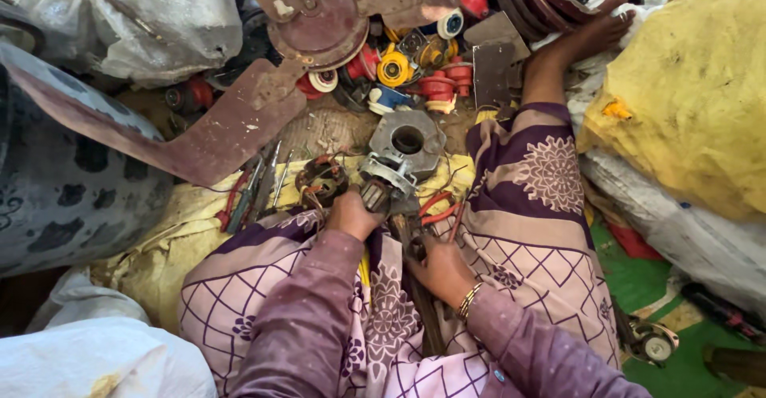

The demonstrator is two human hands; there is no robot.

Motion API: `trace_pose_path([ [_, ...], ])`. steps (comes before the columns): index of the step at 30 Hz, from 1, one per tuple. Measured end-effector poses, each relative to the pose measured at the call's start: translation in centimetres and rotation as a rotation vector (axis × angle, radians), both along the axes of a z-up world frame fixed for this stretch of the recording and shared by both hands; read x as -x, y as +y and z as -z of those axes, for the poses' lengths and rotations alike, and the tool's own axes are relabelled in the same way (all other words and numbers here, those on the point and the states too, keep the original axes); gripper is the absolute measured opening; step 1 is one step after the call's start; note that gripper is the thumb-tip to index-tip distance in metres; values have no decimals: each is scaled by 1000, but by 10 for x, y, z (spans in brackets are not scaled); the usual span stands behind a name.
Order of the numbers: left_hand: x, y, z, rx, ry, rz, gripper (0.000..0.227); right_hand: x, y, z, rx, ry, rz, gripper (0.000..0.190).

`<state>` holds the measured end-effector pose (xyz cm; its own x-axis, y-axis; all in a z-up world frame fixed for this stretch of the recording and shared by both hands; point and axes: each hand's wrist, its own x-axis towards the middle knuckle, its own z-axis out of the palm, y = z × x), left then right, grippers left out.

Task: The person sits on the floor and uses a hammer to strike a metal component, likely a fan motor housing, to separate its parts. The person repeatedly hits the component and removes internal parts, placing them into a white sack.

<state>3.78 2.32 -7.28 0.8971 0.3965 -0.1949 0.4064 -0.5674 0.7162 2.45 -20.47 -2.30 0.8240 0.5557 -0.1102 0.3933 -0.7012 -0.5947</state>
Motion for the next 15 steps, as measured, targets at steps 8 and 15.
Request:
trace_pose_path([
  [8,1,-6,-72,418,-367,-84,58,-10,-5,1,-42,220,3,57],
  [15,8,5,-109,36,-714,-99,58,-7,-8,4,-29,188,-11,58],
])
